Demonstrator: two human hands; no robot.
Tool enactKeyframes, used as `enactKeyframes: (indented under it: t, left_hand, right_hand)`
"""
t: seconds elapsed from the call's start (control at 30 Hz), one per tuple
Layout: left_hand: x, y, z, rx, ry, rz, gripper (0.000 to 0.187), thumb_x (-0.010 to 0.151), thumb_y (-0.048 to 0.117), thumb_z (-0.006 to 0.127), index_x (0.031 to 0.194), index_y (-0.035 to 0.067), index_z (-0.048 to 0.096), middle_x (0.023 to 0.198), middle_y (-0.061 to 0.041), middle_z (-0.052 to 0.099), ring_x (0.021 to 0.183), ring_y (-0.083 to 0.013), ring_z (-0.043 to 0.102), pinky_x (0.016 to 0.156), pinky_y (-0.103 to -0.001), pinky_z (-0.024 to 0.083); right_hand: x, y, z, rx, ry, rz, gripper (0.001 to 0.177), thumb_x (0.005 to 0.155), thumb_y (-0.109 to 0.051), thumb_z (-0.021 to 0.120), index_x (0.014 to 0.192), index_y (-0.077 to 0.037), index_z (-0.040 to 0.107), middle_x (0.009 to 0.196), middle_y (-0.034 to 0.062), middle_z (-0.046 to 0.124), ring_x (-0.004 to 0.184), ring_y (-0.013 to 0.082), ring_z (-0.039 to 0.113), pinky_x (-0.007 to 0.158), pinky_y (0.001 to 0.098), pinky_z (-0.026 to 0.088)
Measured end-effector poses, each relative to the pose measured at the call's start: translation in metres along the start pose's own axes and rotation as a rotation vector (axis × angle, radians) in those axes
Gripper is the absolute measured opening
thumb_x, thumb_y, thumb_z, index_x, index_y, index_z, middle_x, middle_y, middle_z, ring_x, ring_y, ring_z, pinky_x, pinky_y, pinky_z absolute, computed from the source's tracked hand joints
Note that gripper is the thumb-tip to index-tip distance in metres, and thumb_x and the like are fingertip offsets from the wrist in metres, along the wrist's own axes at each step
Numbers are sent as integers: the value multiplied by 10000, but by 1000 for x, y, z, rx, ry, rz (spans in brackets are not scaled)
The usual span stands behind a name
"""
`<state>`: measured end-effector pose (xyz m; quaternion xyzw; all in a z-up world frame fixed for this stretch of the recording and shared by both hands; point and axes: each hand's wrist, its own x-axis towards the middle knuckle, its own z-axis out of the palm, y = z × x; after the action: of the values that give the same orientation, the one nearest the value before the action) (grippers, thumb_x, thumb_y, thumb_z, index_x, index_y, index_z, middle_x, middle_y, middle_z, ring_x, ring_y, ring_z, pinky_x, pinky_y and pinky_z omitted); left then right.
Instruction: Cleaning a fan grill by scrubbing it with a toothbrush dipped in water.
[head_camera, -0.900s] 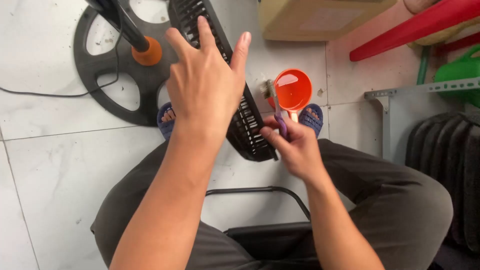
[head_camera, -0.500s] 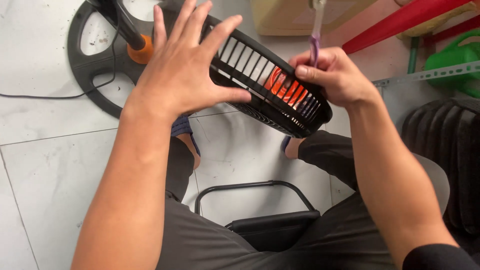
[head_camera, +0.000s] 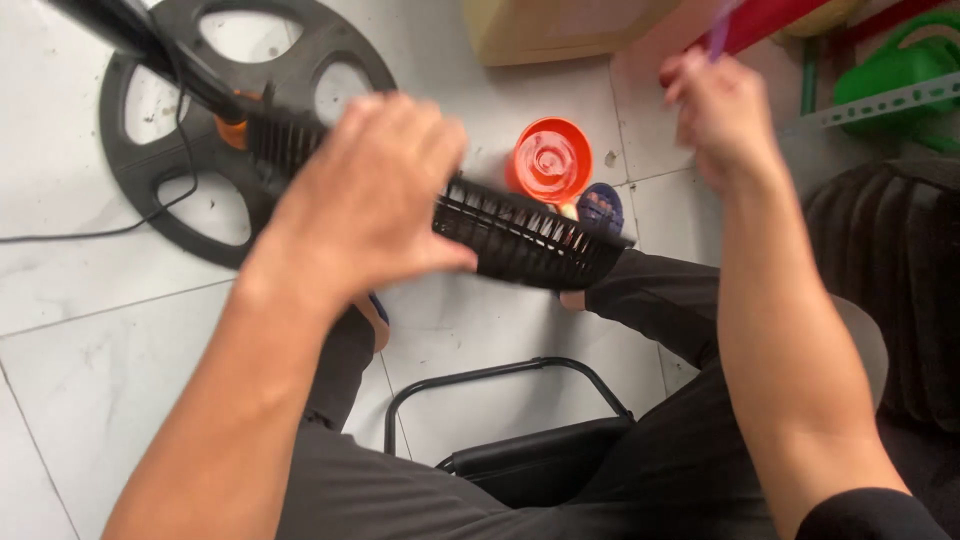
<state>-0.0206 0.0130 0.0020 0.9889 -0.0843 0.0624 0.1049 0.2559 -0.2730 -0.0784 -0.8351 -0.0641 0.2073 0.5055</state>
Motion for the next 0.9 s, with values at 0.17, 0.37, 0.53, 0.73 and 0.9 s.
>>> enactKeyframes:
  t: [0.17,0.37,0.53,0.73,0.9]
  left_hand:
    - [-13,56,-20,0,-100,80,692,622,648,886,1029,174,589,934,-2,619,875,-249,588,805,-401,463]
    - [-24,45,-49,113,62,-263,695,757,816,823,1012,207,607,848,57,605,725,-188,650,596,-382,474]
    - [-11,22,-43,-13,205,-543,656,843,629,976,1217,134,763,984,-9,638,809,-200,627,570,-422,443]
    - [-4,-11,-11,-190,354,-671,466,954,373,1020,1153,61,738,975,-21,682,865,-221,616,791,-409,479]
    - [-4,-33,10,-449,377,-970,393,947,416,938,1114,144,709,924,58,739,817,-110,682,751,-314,519]
  right_hand:
    - [8,106,20,-823,-371,344,376,1071,-345,402,1053,-65,652,909,104,604,793,243,535,718,408,430]
    - [44,183,45,-1197,-538,349,270,893,-82,482,1091,-64,665,1083,183,685,943,382,655,780,453,526]
    - [28,157,55,-1245,-515,375,292,949,-102,421,1125,-48,648,1077,164,685,909,370,685,707,459,566]
    - [14,152,61,-1338,-581,335,269,933,-58,427,1080,-45,652,1012,149,653,836,333,660,662,424,552]
    - [11,142,69,-1251,-528,411,264,889,-118,433,1069,-54,615,1047,154,650,895,355,661,714,449,545]
